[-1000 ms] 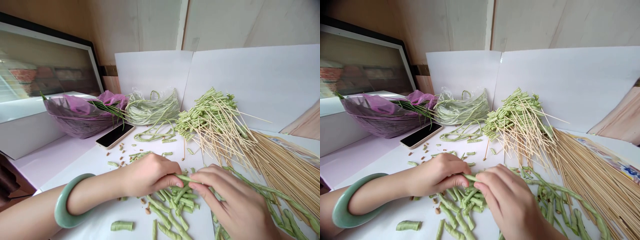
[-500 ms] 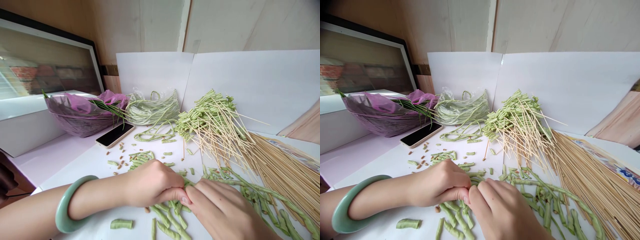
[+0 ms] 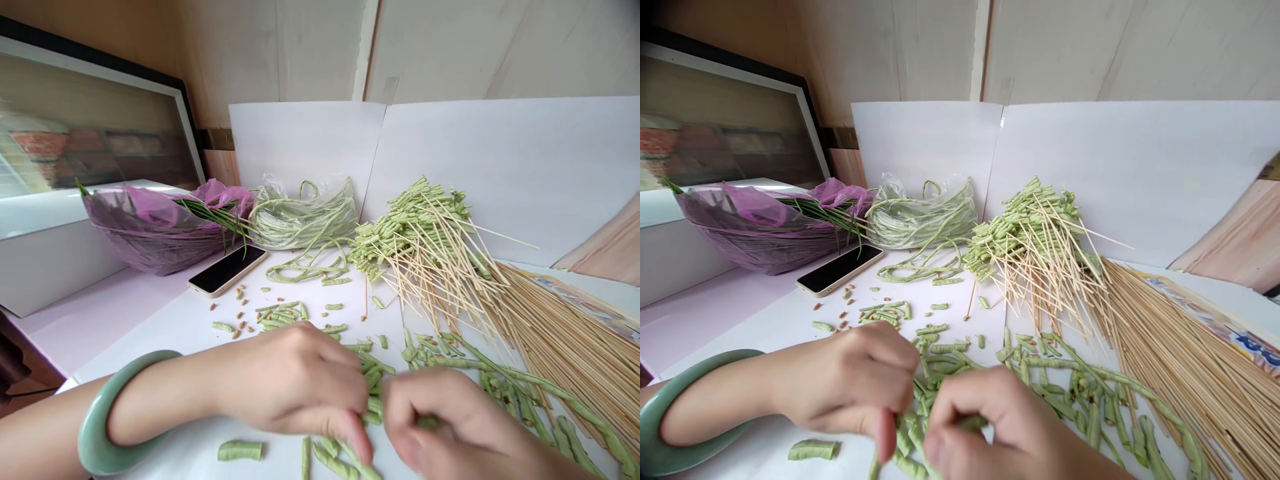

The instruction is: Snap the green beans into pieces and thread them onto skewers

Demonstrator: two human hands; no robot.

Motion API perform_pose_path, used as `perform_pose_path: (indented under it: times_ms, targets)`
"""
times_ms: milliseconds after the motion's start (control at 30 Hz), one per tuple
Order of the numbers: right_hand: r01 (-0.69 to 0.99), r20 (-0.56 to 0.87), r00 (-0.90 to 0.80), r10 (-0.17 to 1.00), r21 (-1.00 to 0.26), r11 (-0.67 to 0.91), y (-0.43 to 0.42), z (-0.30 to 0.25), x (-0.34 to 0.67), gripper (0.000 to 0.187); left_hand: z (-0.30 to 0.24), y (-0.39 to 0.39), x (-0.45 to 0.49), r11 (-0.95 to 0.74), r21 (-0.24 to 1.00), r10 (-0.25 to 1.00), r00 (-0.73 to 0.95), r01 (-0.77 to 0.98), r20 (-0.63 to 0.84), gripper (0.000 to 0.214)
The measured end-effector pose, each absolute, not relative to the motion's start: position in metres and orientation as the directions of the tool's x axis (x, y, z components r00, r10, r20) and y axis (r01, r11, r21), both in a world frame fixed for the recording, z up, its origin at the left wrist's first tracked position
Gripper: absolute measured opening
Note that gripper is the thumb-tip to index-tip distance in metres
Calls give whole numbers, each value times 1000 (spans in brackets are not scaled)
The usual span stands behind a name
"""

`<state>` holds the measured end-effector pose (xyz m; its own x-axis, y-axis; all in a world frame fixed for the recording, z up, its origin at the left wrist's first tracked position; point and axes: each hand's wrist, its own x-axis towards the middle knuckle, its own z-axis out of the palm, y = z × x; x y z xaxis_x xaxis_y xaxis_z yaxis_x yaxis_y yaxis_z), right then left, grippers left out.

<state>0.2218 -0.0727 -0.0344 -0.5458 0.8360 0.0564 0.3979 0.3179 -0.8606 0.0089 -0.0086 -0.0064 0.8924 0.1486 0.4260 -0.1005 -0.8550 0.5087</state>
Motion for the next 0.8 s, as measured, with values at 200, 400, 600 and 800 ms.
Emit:
perform_pose_path:
  times_ms: [200, 400, 600, 800]
  targets:
    - [670, 206, -414, 887, -590, 450, -53, -48, 215, 21, 0, 0, 6, -802, 568, 414, 858, 185, 304, 25]
    - [723, 560, -397, 727, -298, 623, -55, -52, 219, 22, -14, -2, 12, -695, 636, 505, 858, 336, 98, 33]
    - [633, 677, -511, 530, -122, 765, -57, -47, 214, 16, -22, -6, 16, -624, 732, 487, 869, 275, 88, 25]
    - [688, 714, -423, 558, -148, 711, -56, -39, 217, 9, -19, 2, 15, -732, 580, 532, 832, 358, 159, 27]
